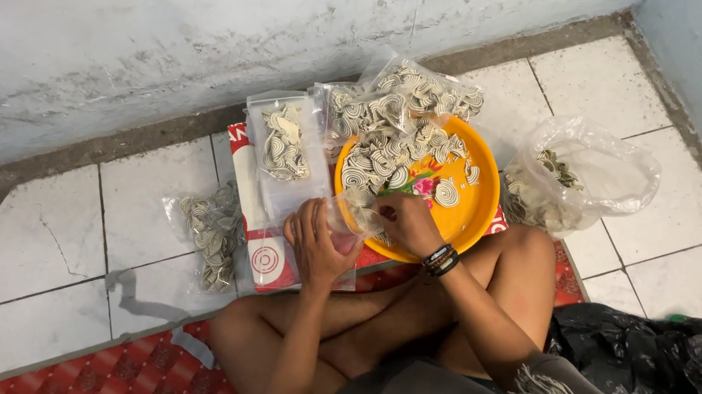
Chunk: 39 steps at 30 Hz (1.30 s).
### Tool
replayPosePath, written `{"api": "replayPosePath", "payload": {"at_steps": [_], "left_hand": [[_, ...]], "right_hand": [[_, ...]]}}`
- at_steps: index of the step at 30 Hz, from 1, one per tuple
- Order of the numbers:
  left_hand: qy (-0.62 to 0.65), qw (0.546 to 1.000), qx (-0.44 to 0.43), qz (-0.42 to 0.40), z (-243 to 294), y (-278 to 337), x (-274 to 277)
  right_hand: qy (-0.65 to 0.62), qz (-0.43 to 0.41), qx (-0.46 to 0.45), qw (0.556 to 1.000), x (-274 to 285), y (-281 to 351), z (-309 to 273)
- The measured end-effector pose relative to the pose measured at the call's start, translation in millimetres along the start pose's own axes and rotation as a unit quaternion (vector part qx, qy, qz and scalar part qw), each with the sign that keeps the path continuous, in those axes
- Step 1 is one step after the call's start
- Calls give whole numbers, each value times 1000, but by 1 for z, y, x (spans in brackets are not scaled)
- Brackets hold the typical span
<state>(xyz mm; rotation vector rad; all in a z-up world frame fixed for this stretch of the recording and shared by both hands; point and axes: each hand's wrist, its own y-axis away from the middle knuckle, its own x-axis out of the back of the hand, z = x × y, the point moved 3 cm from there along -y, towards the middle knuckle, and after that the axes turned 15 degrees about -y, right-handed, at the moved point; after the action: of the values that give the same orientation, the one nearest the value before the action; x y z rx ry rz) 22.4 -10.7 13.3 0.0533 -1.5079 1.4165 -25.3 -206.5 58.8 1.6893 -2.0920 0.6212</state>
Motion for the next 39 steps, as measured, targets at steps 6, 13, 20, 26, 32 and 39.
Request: {"api": "replayPosePath", "payload": {"at_steps": [6, 13, 20, 26, 32, 39], "left_hand": [[6, 1000, 5, -5, -1, 2, -2], [15, 1000, 10, -15, -1, 1, -1], [18, 1000, 16, -10, 0, -1, 1], [6, 1000, 25, -3, 0, -1, 1], [9, 1000, 27, -3, -1, -1, 1], [7, 1000, 26, -1, 0, -1, 2]], "right_hand": [[28, 64, -24, 997, 22, 15, 8], [40, 62, -83, 994, 22, 37, 0], [1, 66, -90, 994, -13, 23, 14], [-23, 73, -8, 997, -18, 6, -3], [-51, 51, 6, 997, -13, 8, -7], [-30, 44, -42, 998, -26, 1, -2]]}}
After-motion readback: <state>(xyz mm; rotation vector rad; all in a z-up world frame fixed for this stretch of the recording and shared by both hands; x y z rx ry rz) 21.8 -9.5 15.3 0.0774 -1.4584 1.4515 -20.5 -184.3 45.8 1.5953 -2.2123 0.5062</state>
